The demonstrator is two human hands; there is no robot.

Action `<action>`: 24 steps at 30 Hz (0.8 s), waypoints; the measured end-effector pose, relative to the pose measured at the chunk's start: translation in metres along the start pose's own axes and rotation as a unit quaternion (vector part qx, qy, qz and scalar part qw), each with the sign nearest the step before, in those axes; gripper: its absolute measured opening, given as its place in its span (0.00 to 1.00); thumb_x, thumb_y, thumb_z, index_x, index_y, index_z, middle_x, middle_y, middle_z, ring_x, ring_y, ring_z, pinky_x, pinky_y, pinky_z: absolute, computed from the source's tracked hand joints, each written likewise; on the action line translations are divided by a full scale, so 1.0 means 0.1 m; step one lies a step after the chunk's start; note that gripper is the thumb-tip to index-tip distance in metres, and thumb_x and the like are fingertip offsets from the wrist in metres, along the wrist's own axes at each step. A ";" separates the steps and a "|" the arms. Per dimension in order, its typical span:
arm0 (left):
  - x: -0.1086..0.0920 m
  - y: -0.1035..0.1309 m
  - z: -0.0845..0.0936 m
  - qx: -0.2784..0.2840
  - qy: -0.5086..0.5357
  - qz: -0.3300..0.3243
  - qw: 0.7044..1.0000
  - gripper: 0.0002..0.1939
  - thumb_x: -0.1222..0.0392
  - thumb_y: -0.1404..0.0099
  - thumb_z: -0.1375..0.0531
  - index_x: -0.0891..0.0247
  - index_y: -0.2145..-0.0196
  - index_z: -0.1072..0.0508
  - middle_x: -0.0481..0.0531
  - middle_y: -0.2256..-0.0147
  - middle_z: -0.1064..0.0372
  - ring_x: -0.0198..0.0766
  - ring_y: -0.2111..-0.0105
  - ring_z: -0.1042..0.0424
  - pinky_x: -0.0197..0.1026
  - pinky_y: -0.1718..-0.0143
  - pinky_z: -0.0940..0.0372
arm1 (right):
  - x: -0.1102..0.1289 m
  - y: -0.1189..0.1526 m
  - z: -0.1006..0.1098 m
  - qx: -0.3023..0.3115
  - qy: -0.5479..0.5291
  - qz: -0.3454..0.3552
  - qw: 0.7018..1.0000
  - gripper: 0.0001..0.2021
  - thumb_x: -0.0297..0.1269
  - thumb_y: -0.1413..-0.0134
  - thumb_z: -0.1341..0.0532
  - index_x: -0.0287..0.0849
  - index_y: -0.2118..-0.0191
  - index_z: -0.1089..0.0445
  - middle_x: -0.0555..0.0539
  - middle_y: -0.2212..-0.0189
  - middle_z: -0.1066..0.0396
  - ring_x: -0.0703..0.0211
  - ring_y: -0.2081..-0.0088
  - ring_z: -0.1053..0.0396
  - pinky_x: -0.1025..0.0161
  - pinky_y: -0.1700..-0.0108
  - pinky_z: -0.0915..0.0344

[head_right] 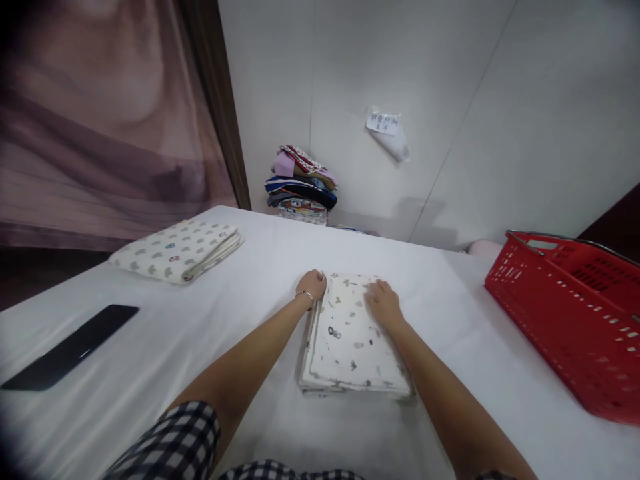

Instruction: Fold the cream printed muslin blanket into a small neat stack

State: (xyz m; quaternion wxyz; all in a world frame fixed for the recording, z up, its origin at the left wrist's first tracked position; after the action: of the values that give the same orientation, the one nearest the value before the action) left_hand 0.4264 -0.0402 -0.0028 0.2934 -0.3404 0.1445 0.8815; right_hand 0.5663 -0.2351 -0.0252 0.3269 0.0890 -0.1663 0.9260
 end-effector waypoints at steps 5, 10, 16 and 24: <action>0.05 -0.05 0.04 -0.014 -0.011 0.018 1.000 0.11 0.54 0.38 0.47 0.60 0.70 0.29 0.57 0.62 0.27 0.44 0.60 0.29 0.42 0.61 0.37 | -0.06 0.00 -0.06 -0.002 -0.028 0.002 1.000 0.21 0.42 0.41 0.49 0.41 0.46 0.34 0.40 0.40 0.43 0.50 0.38 0.48 0.50 0.40 0.47; 0.17 -0.06 0.06 -0.017 -0.012 0.034 0.999 0.10 0.54 0.39 0.47 0.60 0.72 0.31 0.55 0.65 0.26 0.43 0.63 0.28 0.41 0.64 0.37 | -0.04 0.04 -0.09 0.002 -0.040 0.032 0.999 0.21 0.43 0.41 0.50 0.40 0.47 0.34 0.41 0.40 0.43 0.50 0.38 0.49 0.52 0.39 0.47; 0.13 -0.14 0.02 -0.034 -0.011 0.033 0.999 0.10 0.52 0.39 0.46 0.60 0.66 0.31 0.56 0.60 0.28 0.44 0.61 0.29 0.41 0.63 0.37 | -0.15 -0.09 -0.07 -0.007 -0.040 -0.003 0.999 0.23 0.45 0.41 0.50 0.40 0.45 0.36 0.40 0.39 0.46 0.48 0.37 0.51 0.50 0.39 0.48; 0.15 -0.28 -0.01 -0.002 0.024 0.045 0.999 0.11 0.54 0.39 0.46 0.61 0.69 0.26 0.56 0.66 0.25 0.42 0.63 0.28 0.39 0.65 0.37 | -0.25 -0.26 -0.14 0.040 -0.054 -0.046 0.997 0.26 0.46 0.39 0.53 0.36 0.41 0.40 0.36 0.39 0.46 0.47 0.38 0.48 0.51 0.40 0.46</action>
State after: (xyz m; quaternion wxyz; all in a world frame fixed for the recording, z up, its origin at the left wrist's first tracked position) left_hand 0.4352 -0.0122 -0.0152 0.2490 -0.3549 0.1649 0.8859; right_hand 0.6015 -0.2254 -0.0383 0.3562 0.1599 -0.1421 0.9096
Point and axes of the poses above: each hand's wrist, its own y-axis away from the middle knuckle, its own z-axis out of the back of the hand, x = y × z, the point moved 4 cm from there along -y, towards the middle knuckle
